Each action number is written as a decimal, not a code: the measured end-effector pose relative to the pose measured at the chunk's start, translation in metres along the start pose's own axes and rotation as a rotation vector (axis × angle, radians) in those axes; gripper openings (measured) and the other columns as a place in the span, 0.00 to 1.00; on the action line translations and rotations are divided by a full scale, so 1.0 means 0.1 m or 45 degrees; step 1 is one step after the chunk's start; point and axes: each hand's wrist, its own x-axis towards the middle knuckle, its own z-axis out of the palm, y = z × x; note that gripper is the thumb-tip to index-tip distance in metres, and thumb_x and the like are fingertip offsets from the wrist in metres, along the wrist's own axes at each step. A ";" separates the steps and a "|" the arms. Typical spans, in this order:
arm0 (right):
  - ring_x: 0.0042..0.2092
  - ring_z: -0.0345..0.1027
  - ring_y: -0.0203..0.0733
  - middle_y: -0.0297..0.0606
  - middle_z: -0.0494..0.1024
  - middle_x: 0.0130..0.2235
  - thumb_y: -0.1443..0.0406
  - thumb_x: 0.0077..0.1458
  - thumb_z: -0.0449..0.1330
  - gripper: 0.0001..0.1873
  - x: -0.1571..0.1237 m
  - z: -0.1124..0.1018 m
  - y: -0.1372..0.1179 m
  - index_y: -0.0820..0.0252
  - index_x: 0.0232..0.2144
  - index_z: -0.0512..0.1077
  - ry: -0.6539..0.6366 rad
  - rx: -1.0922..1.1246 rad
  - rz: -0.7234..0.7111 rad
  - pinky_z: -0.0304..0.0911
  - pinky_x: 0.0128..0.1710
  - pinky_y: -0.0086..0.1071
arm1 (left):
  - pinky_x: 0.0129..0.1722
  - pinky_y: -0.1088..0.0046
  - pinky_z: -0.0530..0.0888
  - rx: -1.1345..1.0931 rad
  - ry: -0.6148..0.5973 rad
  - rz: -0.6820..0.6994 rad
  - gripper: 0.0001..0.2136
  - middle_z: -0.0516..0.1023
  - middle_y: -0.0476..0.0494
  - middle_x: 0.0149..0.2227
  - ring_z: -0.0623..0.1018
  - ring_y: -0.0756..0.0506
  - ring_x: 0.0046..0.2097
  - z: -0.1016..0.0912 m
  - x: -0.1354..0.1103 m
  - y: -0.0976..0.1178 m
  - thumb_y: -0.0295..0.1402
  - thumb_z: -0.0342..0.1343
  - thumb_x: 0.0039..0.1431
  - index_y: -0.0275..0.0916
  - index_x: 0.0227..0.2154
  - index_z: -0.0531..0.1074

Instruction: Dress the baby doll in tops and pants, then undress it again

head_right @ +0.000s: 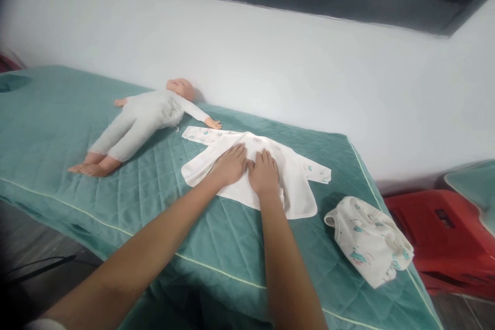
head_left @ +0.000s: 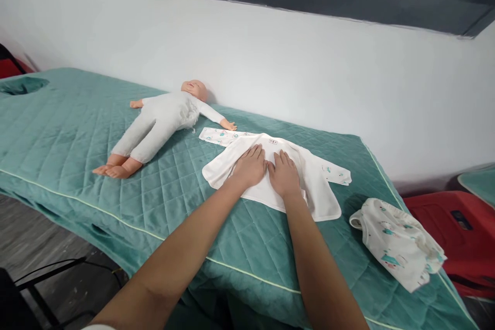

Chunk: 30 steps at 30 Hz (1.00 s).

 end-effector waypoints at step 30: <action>0.59 0.64 0.65 0.62 0.71 0.58 0.49 0.65 0.47 0.36 2.54 0.27 -2.30 0.69 0.64 0.56 -0.020 0.434 -0.229 0.62 0.55 0.57 | 0.64 0.56 0.68 -0.758 0.377 -1.046 0.26 0.71 0.38 0.63 0.72 0.38 0.62 -1.59 -1.29 -3.01 0.42 0.55 0.64 0.39 0.63 0.65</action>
